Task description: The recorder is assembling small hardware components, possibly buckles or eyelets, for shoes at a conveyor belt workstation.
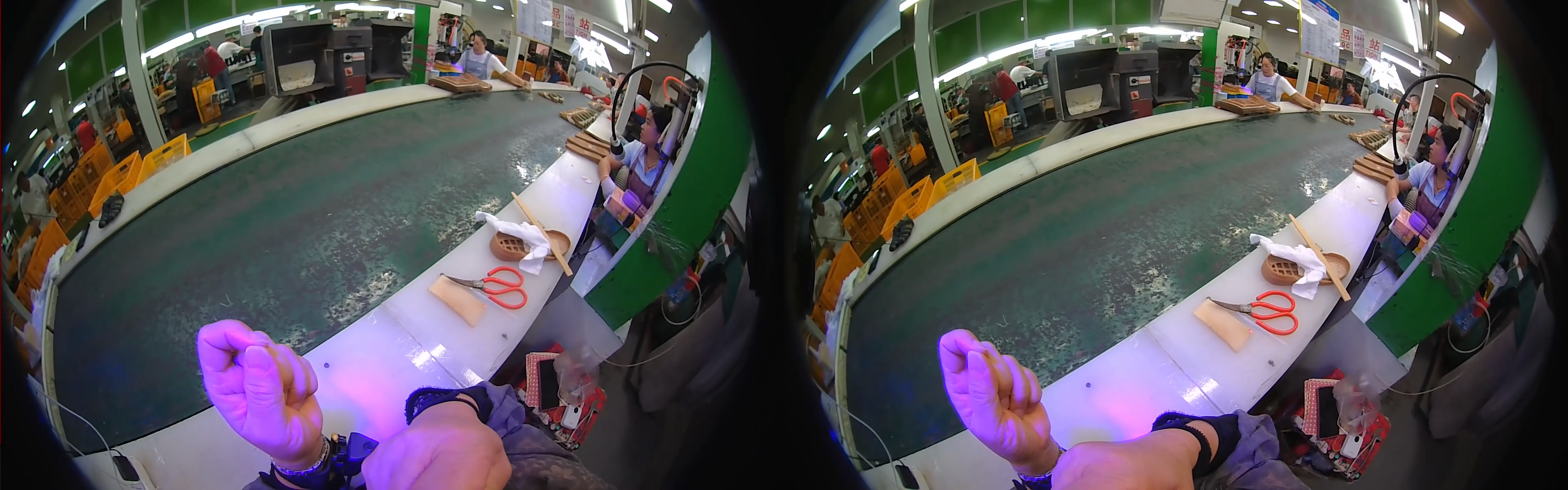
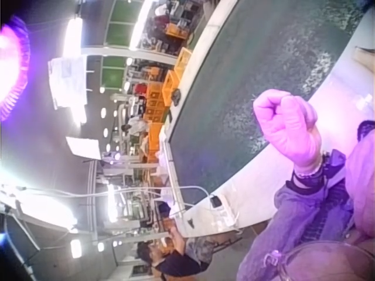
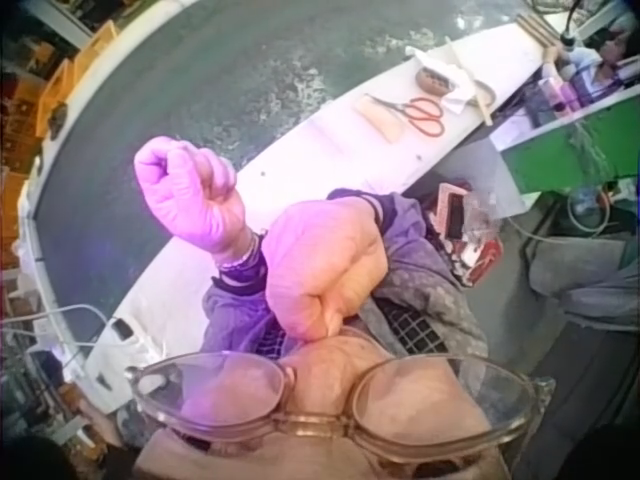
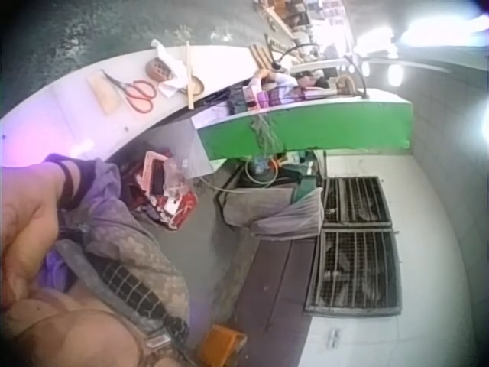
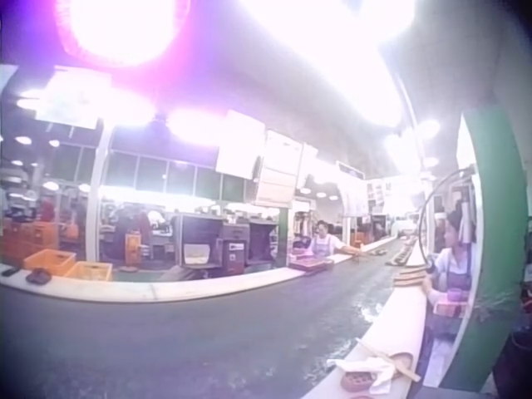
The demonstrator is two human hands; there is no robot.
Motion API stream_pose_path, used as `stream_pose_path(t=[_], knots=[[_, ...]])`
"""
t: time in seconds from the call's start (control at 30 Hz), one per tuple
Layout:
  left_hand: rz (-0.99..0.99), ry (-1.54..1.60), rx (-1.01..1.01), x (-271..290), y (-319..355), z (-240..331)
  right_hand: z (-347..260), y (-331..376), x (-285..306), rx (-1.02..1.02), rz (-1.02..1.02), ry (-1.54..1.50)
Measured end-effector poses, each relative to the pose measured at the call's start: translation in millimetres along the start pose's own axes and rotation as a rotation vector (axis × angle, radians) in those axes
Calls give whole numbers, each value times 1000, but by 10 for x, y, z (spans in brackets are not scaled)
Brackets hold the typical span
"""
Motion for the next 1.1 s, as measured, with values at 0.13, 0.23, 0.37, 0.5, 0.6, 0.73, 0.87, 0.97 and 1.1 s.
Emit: stream_pose_path(t=[0.13,0.23,0.37,0.5,0.6,0.73,0.87,0.97,1.1], knots=[[0,7,10,-14,5,6,-43,-47,25,7,-23,26],[7,-1,3,19,-2,0,-3,-43,44,-15,-35,-8],[-5,4,18,-9,9,-3,-22,-22,-5,-24,-5,1],[-5,5,18,0,16,-6,-50,-58,36,-27,-55,1],[2,1,16,-1,17,-10,45,22,7,75,-56,13],[-10,7,21,-34,13,-16,-50,-38,-5,36,-8,-18],[-5,1,20,3,5,-10,-15,-32,1,17,13,-41],[-19,14,14,1,4,6,39,8,-25,34,20,-32],[-3,12,11,9,10,-7,51,-8,33,57,-86,32]])
Point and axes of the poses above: each hand's wrist, its own y-axis away from the middle knuckle, its own x-axis out of the back of the hand, z = x × y, the point moved 2 cm from there along -y, towards the middle knuckle, and after that the axes turned 6 degrees about x, right-handed, at the moved point
